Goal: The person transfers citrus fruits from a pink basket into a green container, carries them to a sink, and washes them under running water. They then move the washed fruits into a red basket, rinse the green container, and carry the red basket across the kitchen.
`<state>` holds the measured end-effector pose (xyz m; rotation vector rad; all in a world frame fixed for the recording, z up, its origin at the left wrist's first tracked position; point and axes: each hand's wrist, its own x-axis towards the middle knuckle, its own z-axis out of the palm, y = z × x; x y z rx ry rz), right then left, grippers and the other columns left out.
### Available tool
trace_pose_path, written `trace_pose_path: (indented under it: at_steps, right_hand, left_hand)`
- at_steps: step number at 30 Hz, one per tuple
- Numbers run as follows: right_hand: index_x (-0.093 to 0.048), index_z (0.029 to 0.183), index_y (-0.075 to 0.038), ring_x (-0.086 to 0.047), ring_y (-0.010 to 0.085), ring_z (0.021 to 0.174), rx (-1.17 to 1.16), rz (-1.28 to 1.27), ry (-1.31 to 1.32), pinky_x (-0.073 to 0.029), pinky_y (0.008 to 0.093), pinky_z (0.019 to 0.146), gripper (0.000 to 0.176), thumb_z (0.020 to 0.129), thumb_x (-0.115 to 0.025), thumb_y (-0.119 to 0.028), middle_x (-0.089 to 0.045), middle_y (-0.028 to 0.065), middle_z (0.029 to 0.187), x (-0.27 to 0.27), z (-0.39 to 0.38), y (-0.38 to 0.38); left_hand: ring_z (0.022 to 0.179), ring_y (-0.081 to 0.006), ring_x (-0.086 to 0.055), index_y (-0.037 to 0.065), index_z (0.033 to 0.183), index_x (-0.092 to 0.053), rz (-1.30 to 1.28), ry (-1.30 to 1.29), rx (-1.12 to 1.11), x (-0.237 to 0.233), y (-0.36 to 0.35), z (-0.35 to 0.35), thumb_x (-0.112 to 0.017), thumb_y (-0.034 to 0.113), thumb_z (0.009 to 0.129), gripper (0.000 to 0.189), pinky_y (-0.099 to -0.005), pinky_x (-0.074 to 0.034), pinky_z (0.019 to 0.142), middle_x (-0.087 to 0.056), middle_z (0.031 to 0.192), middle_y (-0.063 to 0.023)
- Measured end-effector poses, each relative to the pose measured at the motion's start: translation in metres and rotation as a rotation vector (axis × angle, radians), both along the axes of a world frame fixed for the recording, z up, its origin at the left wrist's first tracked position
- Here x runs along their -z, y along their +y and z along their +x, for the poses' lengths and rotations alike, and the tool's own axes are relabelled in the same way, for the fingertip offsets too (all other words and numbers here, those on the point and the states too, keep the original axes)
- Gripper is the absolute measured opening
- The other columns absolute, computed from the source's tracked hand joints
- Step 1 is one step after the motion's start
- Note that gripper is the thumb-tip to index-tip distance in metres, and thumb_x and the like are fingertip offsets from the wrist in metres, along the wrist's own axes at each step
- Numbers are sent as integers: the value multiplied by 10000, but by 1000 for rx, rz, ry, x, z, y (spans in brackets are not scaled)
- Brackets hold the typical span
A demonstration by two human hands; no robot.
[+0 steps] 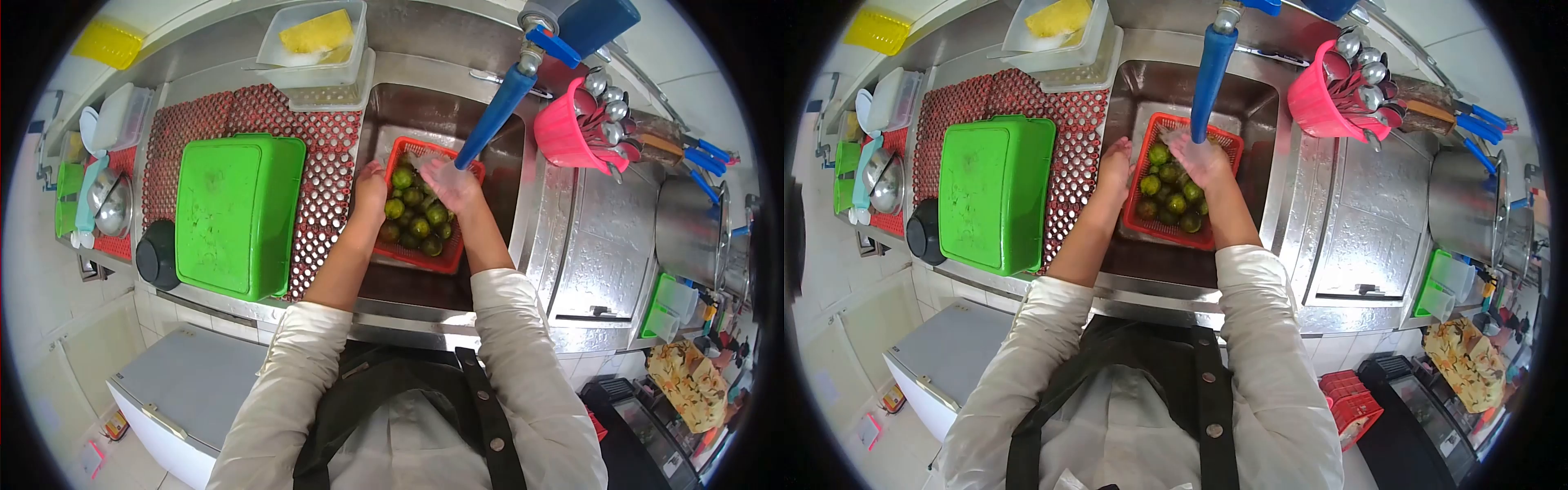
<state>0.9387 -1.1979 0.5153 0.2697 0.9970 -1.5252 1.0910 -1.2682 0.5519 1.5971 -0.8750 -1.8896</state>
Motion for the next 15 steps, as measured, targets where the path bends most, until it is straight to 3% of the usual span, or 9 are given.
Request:
trace_pose_path:
  at_steps: [2, 4, 5, 8, 11, 13, 15]
  right_hand:
    - [-473, 1044, 4, -570, 323, 913, 69, -21, -17, -478, 398, 815, 258, 861, -471, -178, -543, 189, 1021, -9, 1, 5]
    - [-483, 1046, 9, -580, 304, 913, -143, -3, 39, -483, 391, 807, 265, 884, -414, -188, -566, 177, 994, -19, -8, 18]
    - [-483, 1046, 9, -580, 304, 913, -144, 1, 42, -483, 391, 807, 265, 884, -414, -188, -566, 177, 994, -24, -13, 21]
    - [-506, 1036, 38, -596, 270, 898, -693, 151, 36, -486, 371, 809, 304, 901, -337, -176, -598, 163, 958, -27, -31, 25]
    - [-524, 1003, 34, -608, 258, 823, -576, 187, 271, -505, 355, 743, 287, 888, -352, -164, -599, 157, 922, -23, -30, 20]
    - [-523, 995, 32, -603, 242, 772, -454, 52, 198, -508, 338, 696, 276, 878, -359, -157, -596, 147, 884, -18, -31, 15]
    - [-523, 987, 30, -598, 226, 720, -329, -84, 138, -511, 321, 649, 266, 869, -367, -149, -593, 138, 846, -11, -33, 14]
  left_hand:
    - [954, -116, -510, 81, 1141, -478, 4, -14, 86, 42, 1, -2, -425, 103, 843, 304, -265, -392, 729, -550, 1041, -22]
    - [962, -123, -521, 84, 1130, -496, 24, -70, 188, 69, 8, -10, -418, 124, 852, 292, -263, -398, 669, -575, 1034, -28]
    - [962, -123, -521, 84, 1130, -496, 27, -66, 187, 78, 12, -13, -418, 124, 852, 292, -263, -398, 669, -575, 1034, -28]
    - [1002, -167, -519, 58, 1142, -478, 39, -25, 260, 76, 24, -24, -403, 169, 867, 306, -270, -408, 765, -555, 1085, -68]
    - [1036, -183, -507, 57, 1157, -458, 234, 26, 445, 65, 31, -40, -389, 174, 874, 314, -299, -404, 825, -544, 1097, -75]
    - [996, -185, -521, 84, 1123, -477, 343, 167, 342, 58, 38, -52, -387, 167, 871, 280, -318, -404, 842, -553, 1064, -59]
    - [590, -107, -496, 114, 890, -542, 425, 354, 115, 45, 40, -67, -405, 125, 831, 149, -265, -445, 611, -528, 672, 24]
